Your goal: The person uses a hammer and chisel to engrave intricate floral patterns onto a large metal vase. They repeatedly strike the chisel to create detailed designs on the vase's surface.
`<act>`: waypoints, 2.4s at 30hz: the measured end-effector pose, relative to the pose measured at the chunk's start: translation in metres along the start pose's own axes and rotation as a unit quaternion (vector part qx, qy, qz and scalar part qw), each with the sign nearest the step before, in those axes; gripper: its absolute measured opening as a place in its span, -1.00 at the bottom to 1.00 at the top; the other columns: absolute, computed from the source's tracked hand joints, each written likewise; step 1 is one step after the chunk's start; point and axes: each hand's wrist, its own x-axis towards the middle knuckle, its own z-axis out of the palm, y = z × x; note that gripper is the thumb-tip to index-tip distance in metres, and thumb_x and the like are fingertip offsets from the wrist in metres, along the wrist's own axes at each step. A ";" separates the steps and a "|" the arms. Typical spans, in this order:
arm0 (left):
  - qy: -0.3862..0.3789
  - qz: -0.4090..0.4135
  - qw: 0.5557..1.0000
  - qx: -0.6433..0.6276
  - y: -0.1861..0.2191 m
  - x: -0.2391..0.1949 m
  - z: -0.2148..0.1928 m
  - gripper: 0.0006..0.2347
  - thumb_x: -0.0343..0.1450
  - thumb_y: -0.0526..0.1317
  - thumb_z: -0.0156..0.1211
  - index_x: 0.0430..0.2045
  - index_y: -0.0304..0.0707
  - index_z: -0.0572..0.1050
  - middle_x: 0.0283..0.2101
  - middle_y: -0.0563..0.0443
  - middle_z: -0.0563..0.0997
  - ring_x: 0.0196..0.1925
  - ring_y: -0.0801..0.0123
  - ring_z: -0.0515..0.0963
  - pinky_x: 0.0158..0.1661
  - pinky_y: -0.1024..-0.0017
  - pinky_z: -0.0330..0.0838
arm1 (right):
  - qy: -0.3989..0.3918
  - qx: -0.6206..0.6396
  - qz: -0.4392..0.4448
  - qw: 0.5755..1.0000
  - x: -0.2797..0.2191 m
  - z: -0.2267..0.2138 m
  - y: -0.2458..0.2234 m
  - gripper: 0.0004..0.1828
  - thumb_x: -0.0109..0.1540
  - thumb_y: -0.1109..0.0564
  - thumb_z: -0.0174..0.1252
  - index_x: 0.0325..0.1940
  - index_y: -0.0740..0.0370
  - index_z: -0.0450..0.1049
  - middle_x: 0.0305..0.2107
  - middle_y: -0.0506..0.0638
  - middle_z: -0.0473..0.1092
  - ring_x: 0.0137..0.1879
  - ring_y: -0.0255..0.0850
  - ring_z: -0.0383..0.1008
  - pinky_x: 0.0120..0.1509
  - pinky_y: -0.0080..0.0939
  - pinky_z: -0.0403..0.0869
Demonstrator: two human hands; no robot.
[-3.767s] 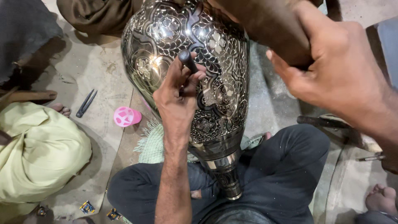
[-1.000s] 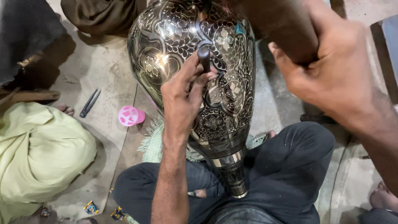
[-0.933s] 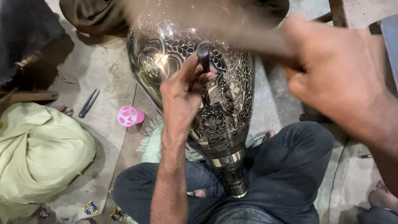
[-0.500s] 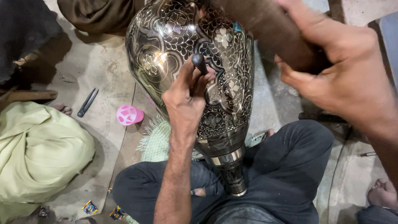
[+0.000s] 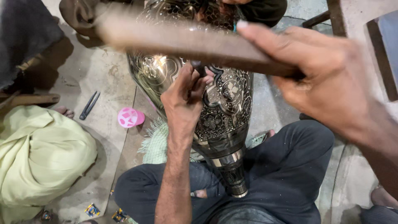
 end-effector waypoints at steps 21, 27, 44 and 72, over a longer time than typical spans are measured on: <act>0.170 -0.065 0.967 -0.179 0.018 0.000 -0.003 -0.74 0.58 -0.44 0.19 0.16 -0.33 0.40 0.00 -0.14 0.71 0.06 0.31 0.75 0.11 0.41 0.74 | -0.016 -0.170 0.018 0.985 0.003 -0.001 0.001 -0.17 0.09 0.17 0.34 0.46 -0.17 0.38 -0.30 -0.09 0.53 -0.36 -0.13 0.55 -0.31 -0.18 0.50; 0.172 -0.059 0.973 -0.138 0.023 0.007 0.017 -0.73 0.57 -0.39 0.23 0.16 -0.34 0.41 -0.04 -0.13 0.71 0.05 0.33 0.74 0.12 0.40 0.69 | -0.086 -0.240 0.052 0.966 -0.001 -0.002 0.016 -0.17 0.13 0.06 0.33 0.49 -0.31 0.29 -0.39 -0.16 0.47 -0.43 -0.17 0.52 -0.35 -0.18 0.48; 0.246 -0.049 0.967 -0.043 0.026 0.004 0.036 -0.70 0.55 -0.38 0.21 0.16 -0.48 0.37 -0.07 -0.15 0.70 -0.01 0.28 0.74 0.02 0.39 0.70 | 0.051 0.041 -0.097 0.993 0.026 -0.024 -0.005 -0.40 0.27 0.16 0.17 0.43 -0.02 0.35 -0.06 0.00 0.44 -0.07 -0.18 0.51 -0.05 -0.23 0.49; 0.245 0.024 0.968 0.044 0.008 -0.007 0.047 -0.65 0.65 -0.43 0.05 0.35 -0.29 0.23 0.03 -0.25 0.67 -0.15 0.34 0.78 -0.31 0.60 0.69 | 0.117 -0.195 -0.166 0.959 0.038 -0.028 -0.022 -0.40 0.20 0.19 0.28 0.34 -0.14 0.48 -0.45 -0.18 0.45 -0.41 -0.28 0.47 -0.41 -0.28 0.41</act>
